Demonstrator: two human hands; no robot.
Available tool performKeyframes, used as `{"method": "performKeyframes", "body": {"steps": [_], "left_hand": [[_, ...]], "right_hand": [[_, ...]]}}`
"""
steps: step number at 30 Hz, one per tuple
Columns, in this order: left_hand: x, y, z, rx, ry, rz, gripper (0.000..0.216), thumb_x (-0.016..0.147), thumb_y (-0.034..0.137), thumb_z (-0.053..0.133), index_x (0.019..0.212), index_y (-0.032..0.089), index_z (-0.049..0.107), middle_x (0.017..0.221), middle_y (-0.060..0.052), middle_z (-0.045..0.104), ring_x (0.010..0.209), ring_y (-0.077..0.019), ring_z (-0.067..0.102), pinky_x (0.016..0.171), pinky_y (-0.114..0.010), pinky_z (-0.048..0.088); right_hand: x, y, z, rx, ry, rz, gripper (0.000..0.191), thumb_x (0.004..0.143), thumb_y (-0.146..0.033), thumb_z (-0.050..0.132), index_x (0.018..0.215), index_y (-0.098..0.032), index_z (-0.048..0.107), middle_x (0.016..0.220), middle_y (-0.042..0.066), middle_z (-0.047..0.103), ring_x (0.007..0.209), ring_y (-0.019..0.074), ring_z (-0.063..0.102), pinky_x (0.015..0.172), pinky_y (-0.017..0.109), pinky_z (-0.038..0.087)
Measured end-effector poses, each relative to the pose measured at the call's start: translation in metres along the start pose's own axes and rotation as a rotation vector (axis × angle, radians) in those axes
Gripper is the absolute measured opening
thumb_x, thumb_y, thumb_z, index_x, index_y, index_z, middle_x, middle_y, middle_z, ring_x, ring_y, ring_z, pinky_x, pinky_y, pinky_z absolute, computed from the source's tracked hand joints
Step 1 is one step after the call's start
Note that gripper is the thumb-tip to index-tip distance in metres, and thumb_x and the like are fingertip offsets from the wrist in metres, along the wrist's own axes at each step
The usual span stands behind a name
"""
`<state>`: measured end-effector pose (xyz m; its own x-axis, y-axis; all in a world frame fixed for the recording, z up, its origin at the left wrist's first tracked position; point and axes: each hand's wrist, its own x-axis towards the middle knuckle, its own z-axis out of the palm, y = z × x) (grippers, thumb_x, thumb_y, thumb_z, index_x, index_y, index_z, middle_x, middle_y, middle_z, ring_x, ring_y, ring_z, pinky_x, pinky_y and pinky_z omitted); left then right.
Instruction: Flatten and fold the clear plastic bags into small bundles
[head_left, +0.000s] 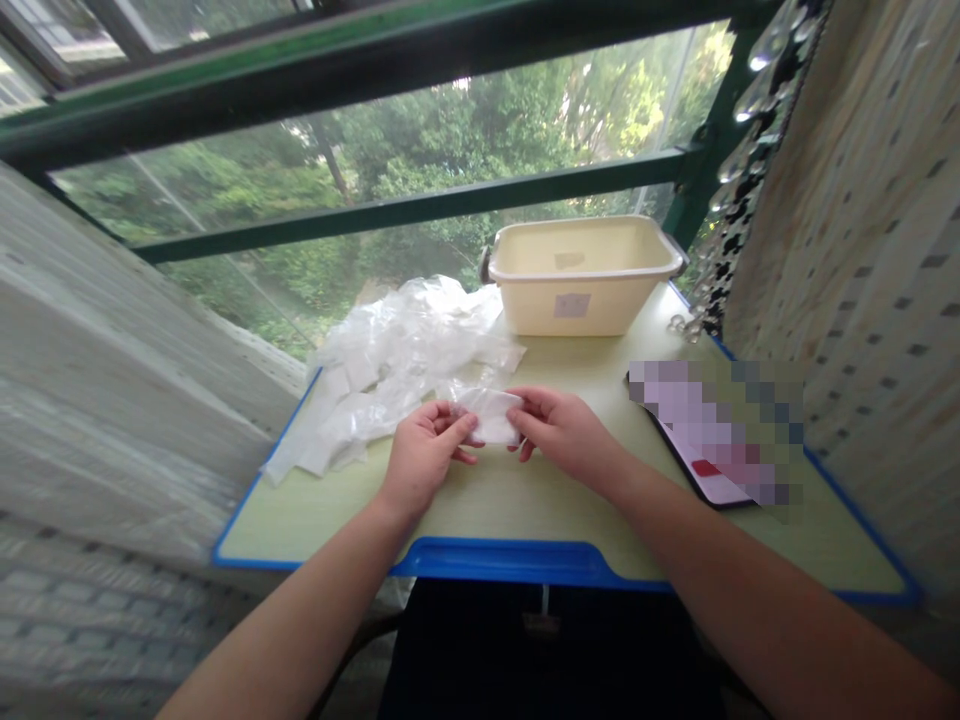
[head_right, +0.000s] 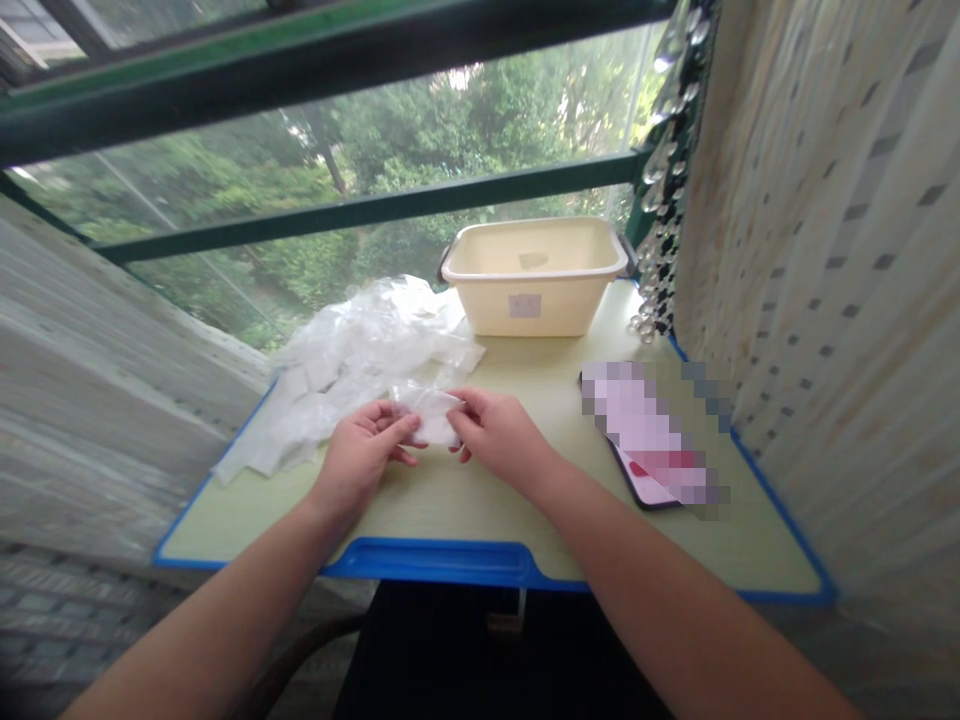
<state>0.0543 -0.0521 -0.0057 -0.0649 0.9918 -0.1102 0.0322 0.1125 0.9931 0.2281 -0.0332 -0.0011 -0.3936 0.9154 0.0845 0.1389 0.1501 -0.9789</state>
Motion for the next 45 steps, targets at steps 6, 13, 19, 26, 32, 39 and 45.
{"method": "performKeyframes", "body": {"steps": [6, 13, 19, 26, 32, 39, 45], "left_hand": [[-0.003, -0.005, 0.004, 0.165, 0.079, 0.117, 0.024, 0.074, 0.034, 0.063, 0.087, 0.014, 0.058, 0.074, -0.002, 0.066, 0.063, -0.0162, 0.065, 0.045, -0.022, 0.052], [-0.012, -0.008, 0.012, 0.844, 0.164, 0.521, 0.016, 0.083, 0.028, 0.052, 0.087, 0.018, 0.063, 0.073, -0.003, 0.067, 0.062, -0.0143, 0.062, 0.06, -0.025, 0.045], [-0.015, -0.007, 0.013, 0.883, 0.033, 0.562, 0.018, 0.085, 0.028, 0.048, 0.092, 0.019, 0.061, 0.075, -0.002, 0.067, 0.065, -0.0142, 0.061, 0.061, -0.023, 0.043], [-0.018, -0.002, 0.01, 0.849, -0.014, 0.544, 0.021, 0.085, 0.029, 0.045, 0.092, 0.019, 0.061, 0.075, -0.003, 0.066, 0.06, -0.0142, 0.059, 0.059, -0.023, 0.043], [-0.02, -0.002, 0.005, 0.521, -0.095, 0.418, 0.027, 0.085, 0.031, 0.042, 0.098, 0.017, 0.062, 0.081, -0.004, 0.065, 0.064, -0.0143, 0.059, 0.059, -0.023, 0.047], [-0.016, 0.0, 0.004, 0.273, -0.226, 0.254, 0.032, 0.08, 0.039, 0.053, 0.1, 0.015, 0.06, 0.073, -0.002, 0.062, 0.06, -0.0141, 0.058, 0.05, -0.021, 0.048], [-0.018, -0.001, 0.005, 0.294, -0.312, 0.233, 0.025, 0.08, 0.037, 0.053, 0.09, 0.017, 0.062, 0.076, -0.004, 0.064, 0.064, -0.0152, 0.058, 0.053, -0.022, 0.047]], "right_hand": [[-0.001, -0.004, 0.002, 0.075, 0.032, 0.086, 0.021, 0.081, -0.026, 0.048, 0.088, -0.013, 0.062, 0.062, 0.002, 0.061, 0.05, 0.0108, 0.06, 0.042, 0.02, 0.05], [-0.007, -0.004, 0.013, -0.08, 0.121, 0.01, 0.031, 0.081, -0.032, 0.049, 0.103, -0.014, 0.06, 0.066, 0.002, 0.065, 0.049, 0.011, 0.061, 0.039, 0.018, 0.047], [-0.008, -0.006, 0.015, -0.142, 0.119, -0.024, 0.035, 0.08, -0.032, 0.053, 0.109, -0.015, 0.058, 0.068, 0.002, 0.067, 0.049, 0.0104, 0.061, 0.048, 0.02, 0.05], [-0.008, -0.005, 0.011, -0.235, 0.099, -0.038, 0.035, 0.079, -0.032, 0.055, 0.11, -0.017, 0.059, 0.07, 0.002, 0.068, 0.056, 0.0127, 0.062, 0.051, 0.022, 0.049], [-0.009, -0.007, 0.008, -0.177, 0.067, -0.069, 0.037, 0.077, -0.032, 0.056, 0.11, -0.016, 0.059, 0.068, 0.001, 0.067, 0.054, 0.0111, 0.061, 0.051, 0.021, 0.048], [-0.012, -0.006, 0.004, -0.102, -0.049, -0.106, 0.047, 0.073, -0.028, 0.06, 0.117, -0.013, 0.054, 0.074, 0.003, 0.068, 0.058, 0.0112, 0.061, 0.052, 0.021, 0.048], [-0.012, -0.009, -0.001, -0.019, -0.132, -0.023, 0.045, 0.074, -0.02, 0.055, 0.119, -0.015, 0.051, 0.075, 0.002, 0.067, 0.056, 0.011, 0.06, 0.047, 0.021, 0.048]]}}
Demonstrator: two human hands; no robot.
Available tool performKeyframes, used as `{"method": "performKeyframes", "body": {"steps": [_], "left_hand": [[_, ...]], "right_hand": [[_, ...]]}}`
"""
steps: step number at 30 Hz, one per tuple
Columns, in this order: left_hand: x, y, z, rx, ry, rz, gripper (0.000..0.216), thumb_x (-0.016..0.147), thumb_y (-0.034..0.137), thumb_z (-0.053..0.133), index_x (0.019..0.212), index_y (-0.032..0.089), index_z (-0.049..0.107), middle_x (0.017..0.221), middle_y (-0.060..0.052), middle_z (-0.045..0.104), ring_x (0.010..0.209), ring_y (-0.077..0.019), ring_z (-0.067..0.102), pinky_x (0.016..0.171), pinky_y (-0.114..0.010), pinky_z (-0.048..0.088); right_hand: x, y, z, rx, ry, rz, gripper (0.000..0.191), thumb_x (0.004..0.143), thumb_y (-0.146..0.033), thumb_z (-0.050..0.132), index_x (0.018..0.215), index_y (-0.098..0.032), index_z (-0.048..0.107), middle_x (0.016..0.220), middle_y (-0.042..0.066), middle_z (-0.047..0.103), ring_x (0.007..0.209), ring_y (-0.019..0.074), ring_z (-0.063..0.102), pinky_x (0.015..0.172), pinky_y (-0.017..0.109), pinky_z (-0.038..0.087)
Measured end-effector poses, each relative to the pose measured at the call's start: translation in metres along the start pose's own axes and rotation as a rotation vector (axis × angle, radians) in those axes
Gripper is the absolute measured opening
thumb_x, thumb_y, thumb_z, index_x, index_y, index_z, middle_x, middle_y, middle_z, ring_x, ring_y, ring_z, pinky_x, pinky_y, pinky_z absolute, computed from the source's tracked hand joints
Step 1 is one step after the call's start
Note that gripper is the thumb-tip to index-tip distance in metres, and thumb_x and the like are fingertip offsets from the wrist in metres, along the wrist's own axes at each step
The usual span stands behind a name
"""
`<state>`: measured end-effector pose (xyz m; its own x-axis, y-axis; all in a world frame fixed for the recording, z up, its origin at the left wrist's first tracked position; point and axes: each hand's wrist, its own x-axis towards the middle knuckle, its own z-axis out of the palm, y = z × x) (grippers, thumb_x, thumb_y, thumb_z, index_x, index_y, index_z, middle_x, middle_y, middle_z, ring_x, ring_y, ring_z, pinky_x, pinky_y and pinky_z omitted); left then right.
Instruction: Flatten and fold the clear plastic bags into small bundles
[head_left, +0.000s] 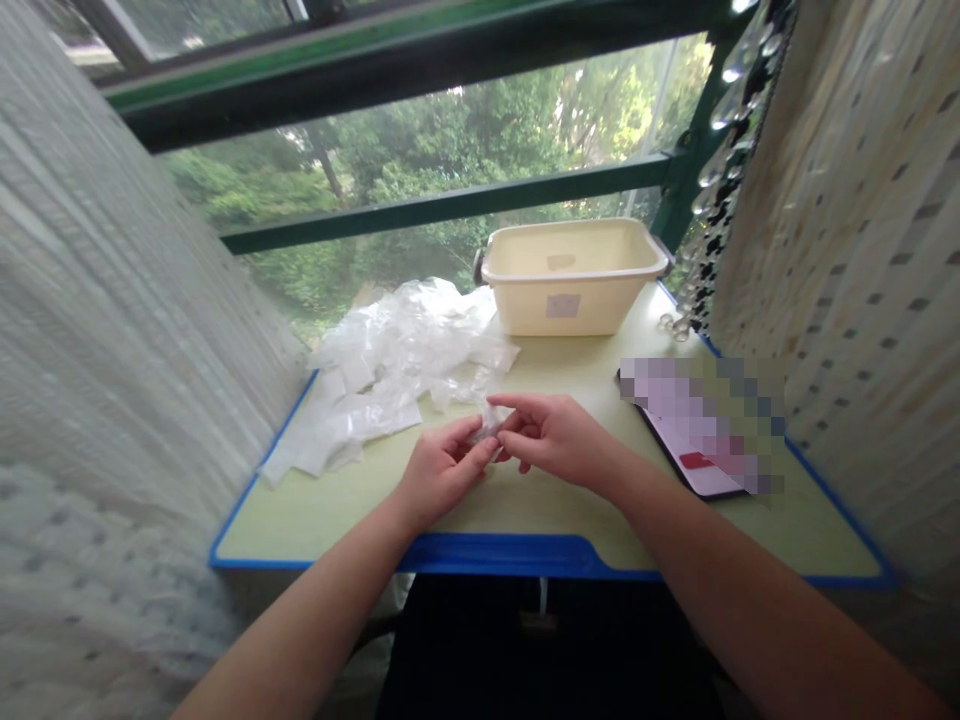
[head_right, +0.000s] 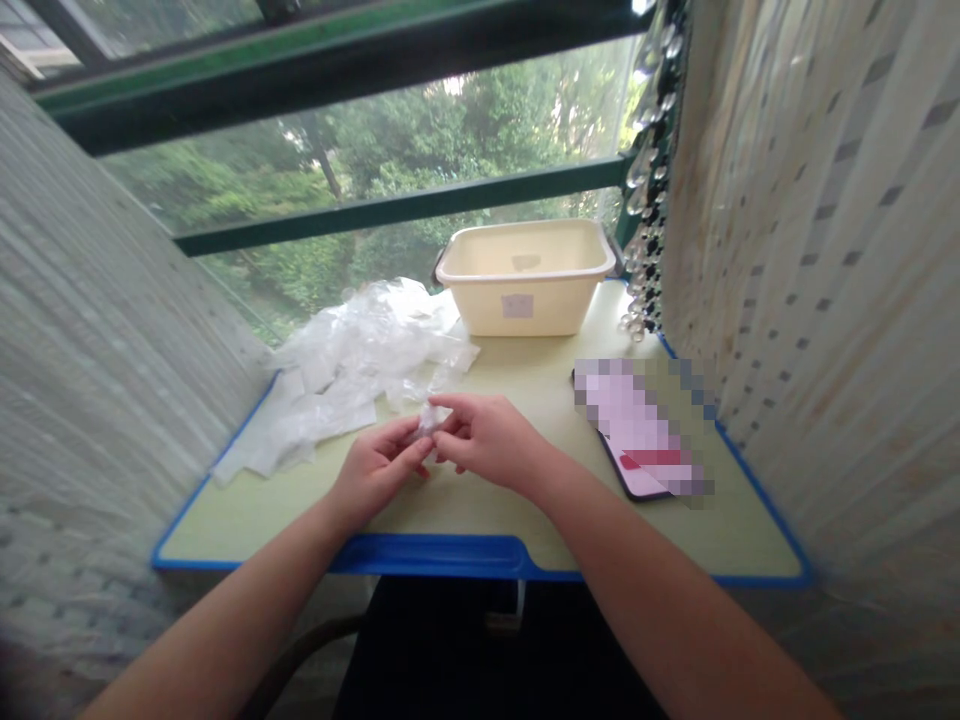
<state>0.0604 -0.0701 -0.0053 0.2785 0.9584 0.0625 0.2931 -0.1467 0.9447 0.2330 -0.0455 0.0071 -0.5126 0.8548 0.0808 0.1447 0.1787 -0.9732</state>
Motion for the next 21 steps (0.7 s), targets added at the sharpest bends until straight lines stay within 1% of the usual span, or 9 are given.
{"method": "performKeyframes", "body": {"steps": [2, 4, 7, 9, 12, 15, 18, 19, 21], "left_hand": [[-0.001, -0.001, 0.0, 0.014, -0.024, 0.004, 0.024, 0.08, 0.036, 0.053, 0.092, 0.017, 0.062, 0.079, -0.004, 0.065, 0.066, -0.0157, 0.059, 0.056, -0.023, 0.047], [-0.002, -0.001, -0.001, 0.055, -0.049, 0.023, 0.023, 0.081, 0.035, 0.052, 0.09, 0.017, 0.063, 0.08, -0.005, 0.065, 0.067, -0.0162, 0.059, 0.059, -0.024, 0.047], [-0.002, 0.002, -0.002, 0.148, -0.075, 0.078, 0.023, 0.082, 0.032, 0.048, 0.086, 0.017, 0.065, 0.081, -0.005, 0.066, 0.067, -0.0162, 0.059, 0.061, -0.025, 0.046], [-0.002, 0.004, -0.002, 0.223, -0.095, 0.138, 0.023, 0.083, 0.028, 0.046, 0.089, 0.018, 0.065, 0.081, -0.005, 0.066, 0.068, -0.0165, 0.059, 0.064, -0.025, 0.046], [-0.002, 0.006, -0.003, 0.3, -0.109, 0.214, 0.024, 0.082, 0.023, 0.044, 0.093, 0.018, 0.066, 0.081, -0.004, 0.066, 0.072, -0.0168, 0.059, 0.069, -0.025, 0.045], [-0.003, 0.006, -0.004, 0.326, -0.114, 0.241, 0.027, 0.083, 0.021, 0.043, 0.097, 0.018, 0.066, 0.082, -0.004, 0.067, 0.072, -0.0166, 0.06, 0.069, -0.026, 0.045], [-0.003, 0.005, -0.004, 0.308, -0.102, 0.239, 0.029, 0.083, 0.022, 0.043, 0.102, 0.019, 0.065, 0.086, -0.004, 0.068, 0.075, -0.0175, 0.062, 0.072, -0.027, 0.046], [-0.003, 0.005, -0.004, 0.296, -0.083, 0.233, 0.029, 0.082, 0.022, 0.045, 0.103, 0.02, 0.065, 0.087, -0.004, 0.069, 0.076, -0.0179, 0.062, 0.073, -0.027, 0.047], [-0.003, 0.005, -0.002, 0.281, -0.002, 0.215, 0.027, 0.079, 0.025, 0.051, 0.101, 0.02, 0.067, 0.087, -0.005, 0.069, 0.074, -0.0178, 0.063, 0.072, -0.027, 0.048]], "right_hand": [[0.0, -0.003, -0.003, -0.029, 0.021, 0.036, 0.037, 0.076, -0.026, 0.055, 0.111, -0.015, 0.056, 0.067, 0.001, 0.064, 0.052, 0.0109, 0.059, 0.044, 0.019, 0.045], [0.0, -0.005, -0.007, -0.092, 0.012, 0.033, 0.031, 0.076, -0.03, 0.057, 0.103, -0.016, 0.06, 0.06, -0.001, 0.061, 0.047, 0.009, 0.055, 0.043, 0.018, 0.042], [0.0, -0.008, -0.014, -0.201, 0.02, -0.014, 0.029, 0.073, -0.033, 0.061, 0.098, -0.017, 0.063, 0.053, -0.005, 0.052, 0.045, 0.0062, 0.046, 0.043, 0.018, 0.035], [0.0, -0.009, -0.018, -0.261, 0.043, -0.061, 0.026, 0.072, -0.033, 0.062, 0.094, -0.018, 0.066, 0.056, -0.005, 0.047, 0.049, 0.0064, 0.042, 0.045, 0.018, 0.032], [0.001, -0.01, -0.021, -0.321, 0.066, -0.15, 0.019, 0.07, -0.032, 0.064, 0.083, -0.019, 0.067, 0.067, -0.002, 0.05, 0.057, 0.0076, 0.043, 0.052, 0.02, 0.036], [0.002, -0.01, -0.022, -0.298, 0.061, -0.192, 0.014, 0.07, -0.031, 0.065, 0.077, -0.018, 0.065, 0.077, 0.001, 0.055, 0.068, 0.0104, 0.05, 0.058, 0.021, 0.04], [0.002, -0.01, -0.021, -0.202, 0.028, -0.145, 0.011, 0.072, -0.027, 0.062, 0.076, -0.017, 0.064, 0.081, 0.003, 0.061, 0.075, 0.0126, 0.056, 0.063, 0.023, 0.044], [0.003, -0.01, -0.021, -0.162, 0.014, -0.111, 0.011, 0.072, -0.027, 0.062, 0.076, -0.017, 0.063, 0.08, 0.003, 0.062, 0.075, 0.0129, 0.057, 0.064, 0.024, 0.045], [0.003, -0.008, -0.02, -0.086, -0.002, -0.039, 0.014, 0.072, -0.028, 0.061, 0.079, -0.016, 0.063, 0.077, 0.002, 0.064, 0.072, 0.0131, 0.059, 0.064, 0.025, 0.046]]}}
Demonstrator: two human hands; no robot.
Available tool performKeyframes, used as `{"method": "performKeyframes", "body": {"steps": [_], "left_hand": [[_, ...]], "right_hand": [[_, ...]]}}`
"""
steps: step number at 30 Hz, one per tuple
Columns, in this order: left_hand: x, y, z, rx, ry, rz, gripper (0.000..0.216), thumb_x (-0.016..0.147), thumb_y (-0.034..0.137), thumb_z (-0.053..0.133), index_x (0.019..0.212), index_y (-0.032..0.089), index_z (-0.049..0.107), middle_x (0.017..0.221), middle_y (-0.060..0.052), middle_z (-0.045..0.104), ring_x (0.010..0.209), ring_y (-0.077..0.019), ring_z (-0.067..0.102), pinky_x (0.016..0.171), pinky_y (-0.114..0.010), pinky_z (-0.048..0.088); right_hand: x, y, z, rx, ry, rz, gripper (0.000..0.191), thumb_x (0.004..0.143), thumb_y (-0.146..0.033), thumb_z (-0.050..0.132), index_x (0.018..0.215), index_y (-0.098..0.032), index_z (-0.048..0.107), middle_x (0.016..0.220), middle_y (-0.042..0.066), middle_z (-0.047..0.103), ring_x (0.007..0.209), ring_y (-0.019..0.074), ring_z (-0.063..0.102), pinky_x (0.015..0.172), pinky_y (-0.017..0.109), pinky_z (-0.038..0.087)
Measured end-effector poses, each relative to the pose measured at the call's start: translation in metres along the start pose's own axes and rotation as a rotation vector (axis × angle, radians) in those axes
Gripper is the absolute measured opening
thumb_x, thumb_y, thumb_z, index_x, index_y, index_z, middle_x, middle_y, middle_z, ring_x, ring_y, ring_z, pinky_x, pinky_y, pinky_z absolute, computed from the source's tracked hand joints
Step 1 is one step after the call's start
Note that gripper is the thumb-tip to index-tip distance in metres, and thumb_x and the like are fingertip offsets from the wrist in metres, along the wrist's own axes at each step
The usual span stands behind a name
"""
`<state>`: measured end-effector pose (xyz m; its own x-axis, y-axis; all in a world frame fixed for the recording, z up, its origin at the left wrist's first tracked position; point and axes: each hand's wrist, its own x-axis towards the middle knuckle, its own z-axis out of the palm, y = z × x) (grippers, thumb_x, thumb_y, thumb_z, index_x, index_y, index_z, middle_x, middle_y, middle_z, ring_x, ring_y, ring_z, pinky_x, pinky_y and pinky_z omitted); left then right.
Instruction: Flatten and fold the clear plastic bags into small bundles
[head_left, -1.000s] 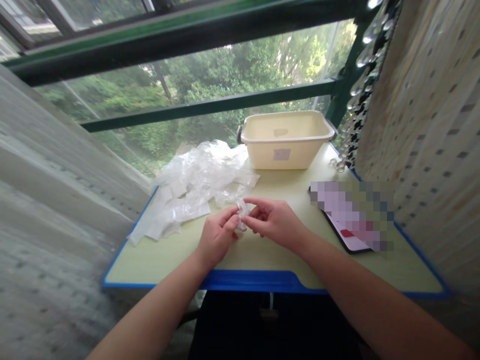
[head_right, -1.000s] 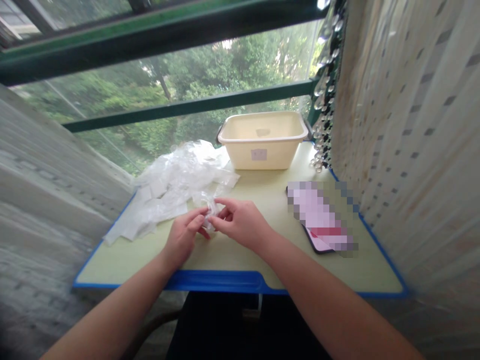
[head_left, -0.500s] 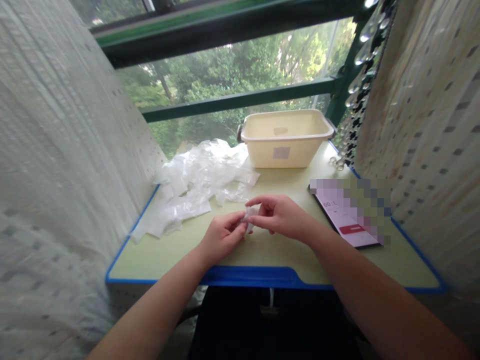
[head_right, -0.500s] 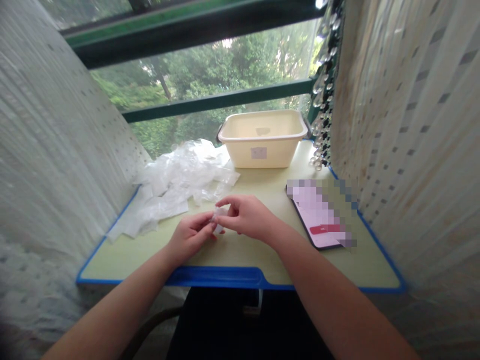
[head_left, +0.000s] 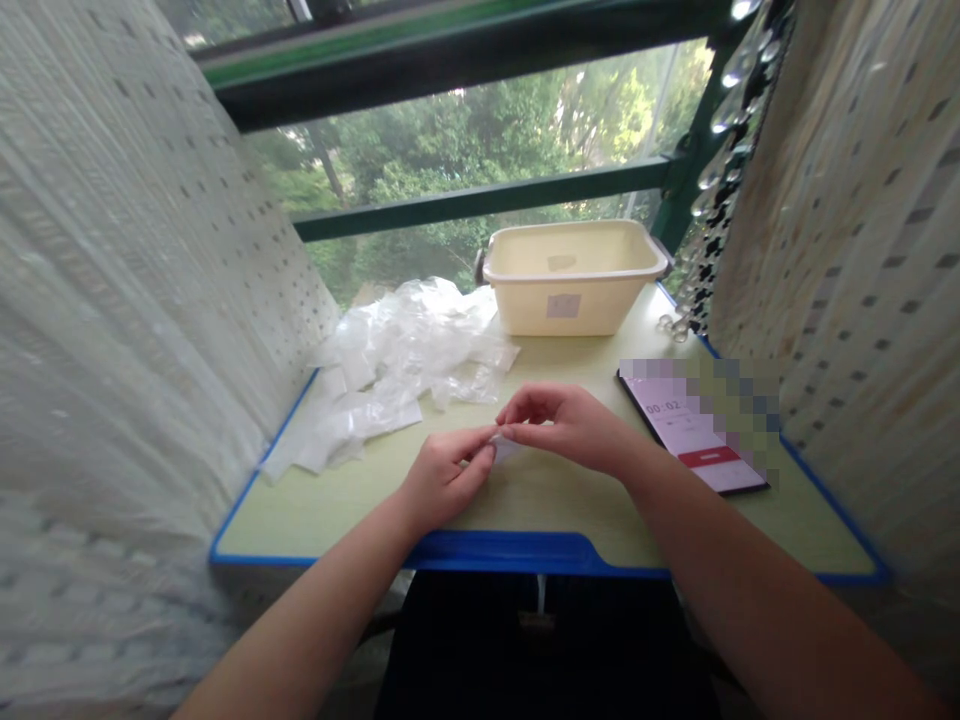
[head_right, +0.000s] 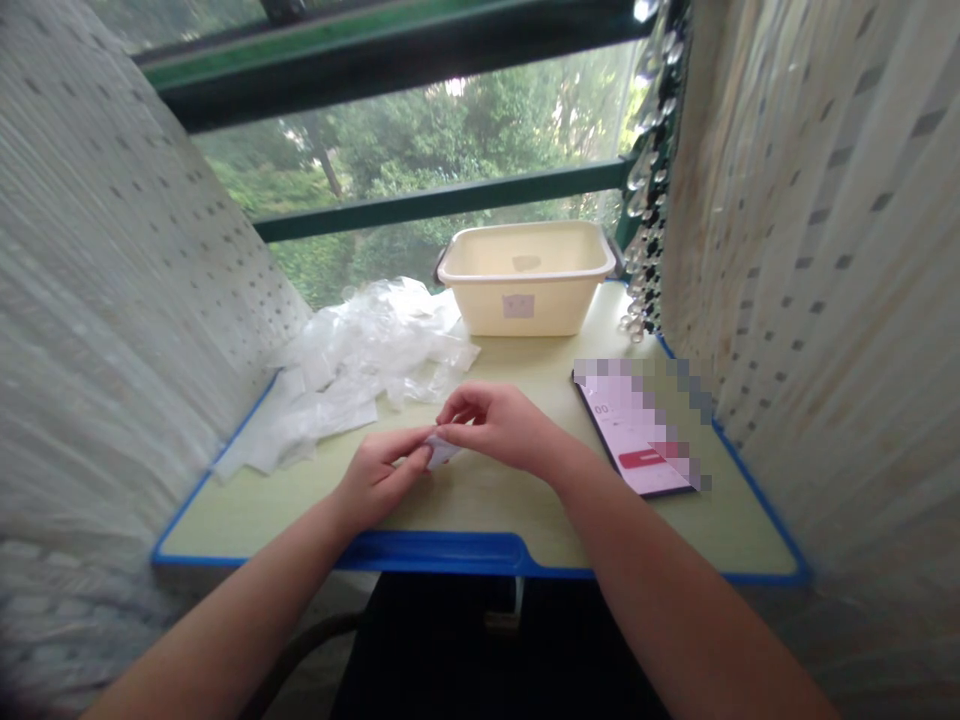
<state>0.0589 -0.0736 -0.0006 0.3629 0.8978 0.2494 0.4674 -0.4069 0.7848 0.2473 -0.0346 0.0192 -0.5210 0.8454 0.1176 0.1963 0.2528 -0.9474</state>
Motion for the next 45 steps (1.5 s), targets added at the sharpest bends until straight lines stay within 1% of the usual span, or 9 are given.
{"method": "performKeyframes", "body": {"steps": [4, 6, 16, 19, 29, 33, 37, 40, 45], "left_hand": [[-0.002, 0.002, 0.003, -0.01, 0.236, -0.078, 0.028, 0.073, 0.029, 0.062, 0.099, 0.02, 0.067, 0.09, -0.005, 0.069, 0.069, -0.0164, 0.063, 0.065, -0.026, 0.051], [-0.002, 0.003, 0.004, -0.014, 0.28, -0.091, 0.023, 0.074, 0.03, 0.062, 0.094, 0.02, 0.068, 0.089, -0.005, 0.069, 0.071, -0.0162, 0.064, 0.066, -0.025, 0.052], [0.003, -0.007, 0.002, -0.282, 0.149, -0.271, 0.023, 0.072, 0.034, 0.065, 0.084, 0.016, 0.063, 0.084, -0.005, 0.068, 0.073, -0.0157, 0.064, 0.062, -0.024, 0.052], [0.003, -0.007, 0.002, -0.298, 0.171, -0.263, 0.022, 0.071, 0.033, 0.066, 0.082, 0.015, 0.061, 0.086, -0.006, 0.067, 0.075, -0.0157, 0.063, 0.064, -0.024, 0.052], [0.0, -0.005, -0.001, 0.116, 0.285, 0.024, 0.017, 0.075, 0.021, 0.063, 0.091, 0.018, 0.063, 0.082, -0.001, 0.067, 0.072, -0.0129, 0.061, 0.07, -0.026, 0.05], [0.001, -0.006, -0.001, 0.155, 0.257, 0.105, 0.007, 0.078, 0.019, 0.06, 0.083, 0.018, 0.064, 0.082, -0.001, 0.066, 0.078, -0.0132, 0.06, 0.072, -0.025, 0.048], [-0.004, -0.007, -0.004, 0.261, 0.337, 0.195, 0.009, 0.079, 0.013, 0.056, 0.084, 0.017, 0.063, 0.093, -0.005, 0.065, 0.089, -0.0151, 0.059, 0.082, -0.029, 0.047], [-0.016, -0.007, -0.007, 0.418, 0.338, 0.34, 0.015, 0.079, 0.008, 0.055, 0.09, 0.016, 0.061, 0.102, -0.007, 0.064, 0.097, -0.0168, 0.058, 0.088, -0.032, 0.045], [-0.041, -0.004, -0.012, 0.689, 0.233, 0.483, 0.019, 0.078, 0.006, 0.054, 0.096, 0.012, 0.06, 0.101, -0.01, 0.065, 0.097, -0.0205, 0.057, 0.085, -0.036, 0.045]], "right_hand": [[0.002, 0.006, 0.001, 0.088, 0.041, 0.059, 0.015, 0.072, -0.03, 0.062, 0.078, -0.016, 0.06, 0.073, 0.002, 0.064, 0.067, 0.0132, 0.059, 0.062, 0.026, 0.047], [0.003, 0.008, 0.002, 0.113, 0.069, 0.061, 0.015, 0.071, -0.03, 0.062, 0.077, -0.016, 0.059, 0.073, 0.002, 0.063, 0.067, 0.0129, 0.059, 0.062, 0.025, 0.047], [0.005, 0.009, 0.006, 0.191, 0.12, 0.015, 0.011, 0.069, -0.025, 0.063, 0.075, -0.017, 0.058, 0.073, 0.0, 0.062, 0.068, 0.012, 0.058, 0.063, 0.025, 0.047], [0.005, 0.01, 0.007, 0.2, 0.116, 0.007, 0.012, 0.069, -0.025, 0.064, 0.076, -0.017, 0.058, 0.074, 0.001, 0.063, 0.07, 0.0126, 0.059, 0.065, 0.026, 0.047], [0.003, 0.007, 0.007, 0.011, 0.111, -0.063, 0.009, 0.072, -0.025, 0.061, 0.076, -0.016, 0.061, 0.073, 0.002, 0.064, 0.068, 0.0127, 0.058, 0.065, 0.026, 0.047], [0.002, 0.002, 0.007, -0.095, 0.155, -0.12, 0.007, 0.073, -0.023, 0.062, 0.075, -0.017, 0.063, 0.072, 0.001, 0.064, 0.066, 0.0116, 0.056, 0.063, 0.025, 0.046], [-0.001, 0.001, 0.01, -0.079, 0.082, -0.157, 0.009, 0.075, -0.025, 0.061, 0.077, -0.017, 0.063, 0.075, 0.001, 0.066, 0.07, 0.0128, 0.06, 0.067, 0.025, 0.048], [-0.007, 0.003, 0.017, -0.192, 0.056, -0.285, 0.005, 0.079, -0.02, 0.057, 0.077, -0.019, 0.062, 0.078, 0.001, 0.067, 0.073, 0.0124, 0.061, 0.071, 0.025, 0.048], [-0.017, 0.007, 0.035, -0.576, 0.004, -0.672, 0.013, 0.082, -0.013, 0.051, 0.076, -0.021, 0.06, 0.082, -0.001, 0.068, 0.089, 0.0154, 0.057, 0.083, 0.032, 0.04]]}}
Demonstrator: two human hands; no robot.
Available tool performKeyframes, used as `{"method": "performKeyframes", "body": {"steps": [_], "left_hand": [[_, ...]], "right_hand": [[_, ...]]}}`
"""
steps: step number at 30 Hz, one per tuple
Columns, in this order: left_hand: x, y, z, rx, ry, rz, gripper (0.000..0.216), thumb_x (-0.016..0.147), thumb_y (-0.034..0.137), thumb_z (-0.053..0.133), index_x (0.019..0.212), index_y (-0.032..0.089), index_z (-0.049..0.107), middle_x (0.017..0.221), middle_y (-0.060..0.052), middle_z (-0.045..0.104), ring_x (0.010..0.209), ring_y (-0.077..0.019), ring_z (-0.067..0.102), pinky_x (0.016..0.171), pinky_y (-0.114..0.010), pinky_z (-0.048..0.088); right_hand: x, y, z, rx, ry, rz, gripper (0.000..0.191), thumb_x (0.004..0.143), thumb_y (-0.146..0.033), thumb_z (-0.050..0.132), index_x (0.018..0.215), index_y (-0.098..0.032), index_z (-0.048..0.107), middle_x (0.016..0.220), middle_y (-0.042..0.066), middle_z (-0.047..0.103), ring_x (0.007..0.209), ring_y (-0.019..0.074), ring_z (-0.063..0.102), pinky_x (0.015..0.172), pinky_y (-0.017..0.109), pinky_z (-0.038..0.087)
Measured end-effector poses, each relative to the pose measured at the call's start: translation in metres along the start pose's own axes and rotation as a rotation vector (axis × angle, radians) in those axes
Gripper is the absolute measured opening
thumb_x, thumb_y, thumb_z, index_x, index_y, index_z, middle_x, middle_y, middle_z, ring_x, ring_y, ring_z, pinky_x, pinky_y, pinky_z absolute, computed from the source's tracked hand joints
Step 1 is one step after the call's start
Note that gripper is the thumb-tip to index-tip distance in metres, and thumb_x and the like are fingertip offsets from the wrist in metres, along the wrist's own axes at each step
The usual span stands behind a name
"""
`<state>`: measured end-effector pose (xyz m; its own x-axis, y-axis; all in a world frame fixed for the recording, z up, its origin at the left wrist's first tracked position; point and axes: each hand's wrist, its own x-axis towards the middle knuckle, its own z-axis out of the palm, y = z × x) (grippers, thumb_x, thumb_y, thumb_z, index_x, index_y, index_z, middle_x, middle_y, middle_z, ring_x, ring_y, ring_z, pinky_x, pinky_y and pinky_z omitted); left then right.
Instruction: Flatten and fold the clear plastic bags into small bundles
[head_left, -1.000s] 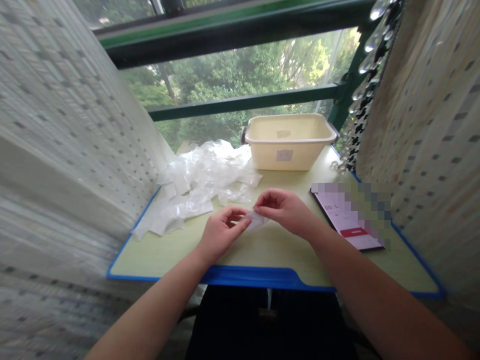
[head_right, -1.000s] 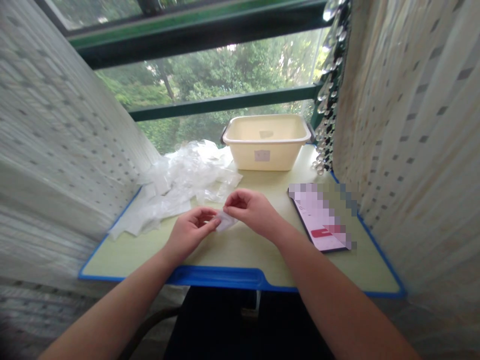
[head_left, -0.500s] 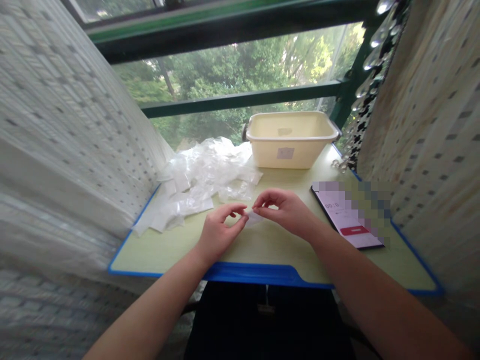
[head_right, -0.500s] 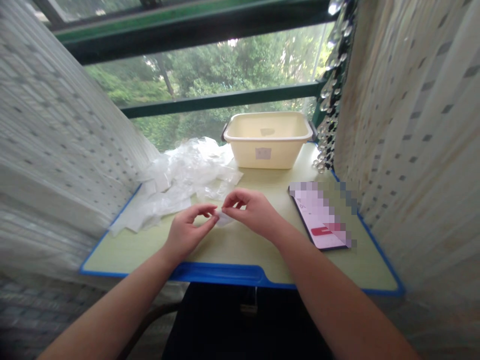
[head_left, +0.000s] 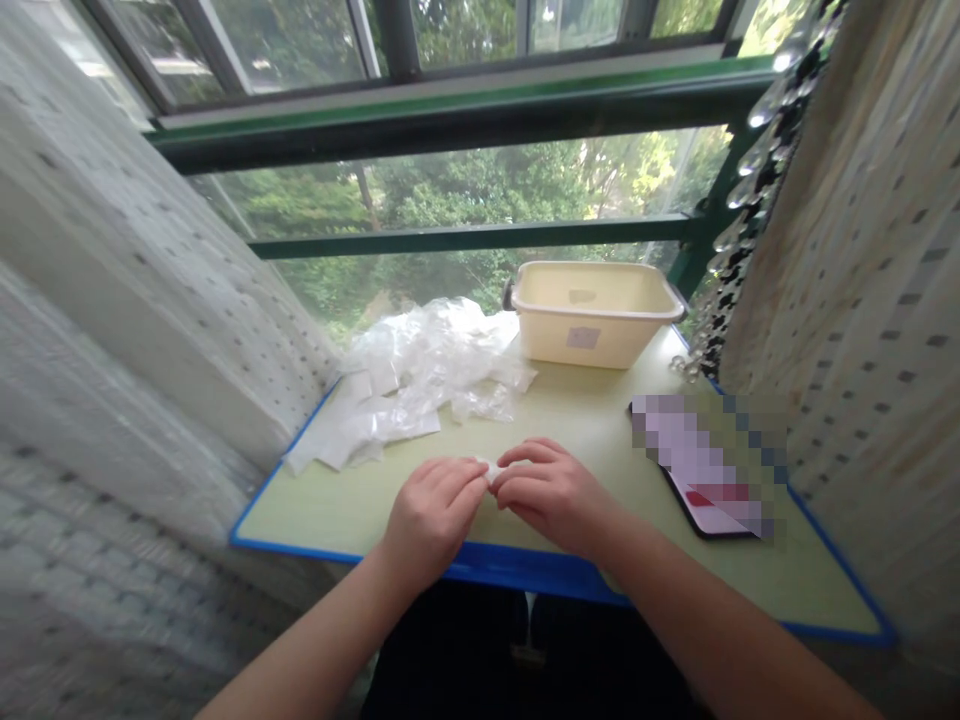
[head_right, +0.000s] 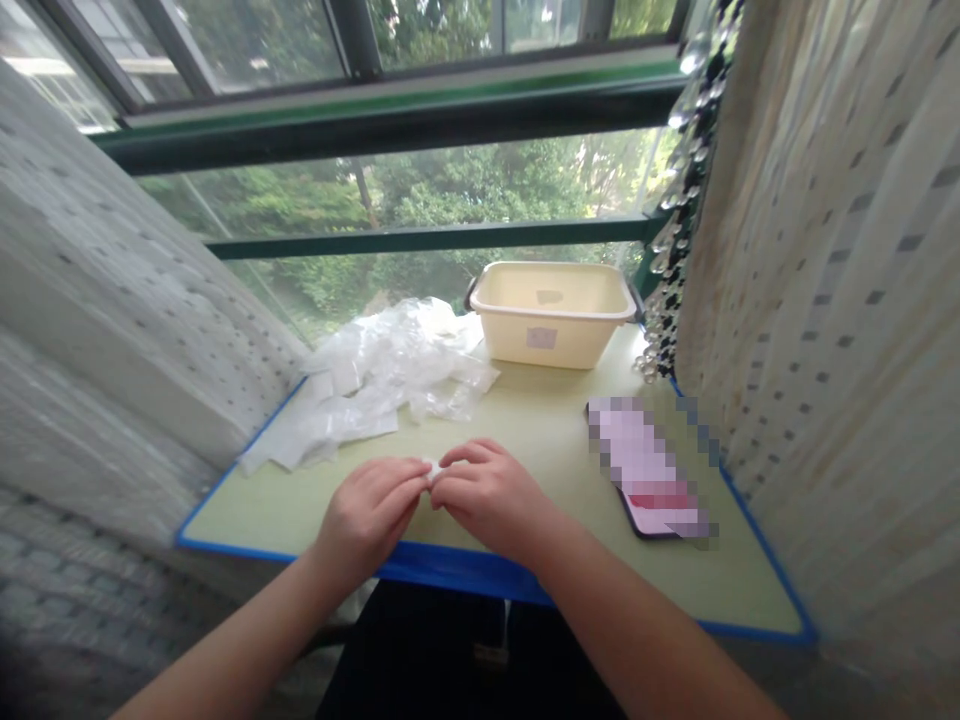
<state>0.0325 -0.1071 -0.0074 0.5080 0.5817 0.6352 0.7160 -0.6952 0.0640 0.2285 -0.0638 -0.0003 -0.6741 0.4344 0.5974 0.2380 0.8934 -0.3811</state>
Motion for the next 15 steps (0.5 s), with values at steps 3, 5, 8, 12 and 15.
{"method": "performKeyframes", "body": {"steps": [3, 5, 8, 12, 15], "left_hand": [[-0.015, 0.004, -0.009, 0.088, -0.033, 0.076, 0.022, 0.079, 0.006, 0.051, 0.1, 0.011, 0.059, 0.103, -0.011, 0.065, 0.099, -0.0228, 0.057, 0.085, -0.039, 0.044], [-0.028, 0.006, -0.014, 0.116, -0.024, 0.082, 0.025, 0.08, 0.006, 0.05, 0.104, 0.011, 0.058, 0.105, -0.011, 0.065, 0.1, -0.0231, 0.056, 0.086, -0.04, 0.043], [-0.048, 0.01, -0.022, 0.132, 0.031, 0.075, 0.028, 0.08, 0.007, 0.05, 0.107, 0.011, 0.057, 0.105, -0.011, 0.064, 0.101, -0.0232, 0.055, 0.086, -0.041, 0.043], [-0.067, 0.018, -0.028, 0.098, 0.139, -0.024, 0.035, 0.075, 0.004, 0.057, 0.11, 0.013, 0.056, 0.098, -0.01, 0.064, 0.096, -0.0212, 0.056, 0.084, -0.039, 0.046], [-0.069, 0.025, -0.034, 0.118, 0.216, -0.1, 0.044, 0.07, 0.002, 0.063, 0.111, 0.013, 0.054, 0.092, -0.01, 0.063, 0.09, -0.0199, 0.057, 0.081, -0.037, 0.048]], "right_hand": [[-0.002, -0.008, 0.007, -0.141, -0.012, -0.084, 0.013, 0.083, -0.013, 0.05, 0.079, -0.021, 0.059, 0.083, -0.001, 0.068, 0.087, 0.0157, 0.054, 0.08, 0.033, 0.04], [-0.003, -0.014, 0.009, -0.179, -0.007, -0.127, 0.013, 0.084, -0.013, 0.049, 0.08, -0.02, 0.058, 0.087, 0.0, 0.068, 0.083, 0.0146, 0.053, 0.076, 0.031, 0.04], [-0.005, -0.024, 0.009, -0.181, -0.013, -0.233, 0.011, 0.084, -0.013, 0.049, 0.082, -0.018, 0.059, 0.096, 0.002, 0.067, 0.085, 0.0151, 0.053, 0.076, 0.031, 0.043], [-0.007, -0.035, 0.007, -0.123, 0.025, -0.364, 0.011, 0.084, -0.016, 0.049, 0.089, -0.016, 0.059, 0.101, 0.007, 0.065, 0.092, 0.0178, 0.055, 0.079, 0.034, 0.047], [-0.008, -0.041, 0.007, -0.084, 0.037, -0.385, 0.013, 0.083, -0.015, 0.051, 0.094, -0.015, 0.058, 0.101, 0.01, 0.065, 0.094, 0.0193, 0.056, 0.08, 0.036, 0.048]]}}
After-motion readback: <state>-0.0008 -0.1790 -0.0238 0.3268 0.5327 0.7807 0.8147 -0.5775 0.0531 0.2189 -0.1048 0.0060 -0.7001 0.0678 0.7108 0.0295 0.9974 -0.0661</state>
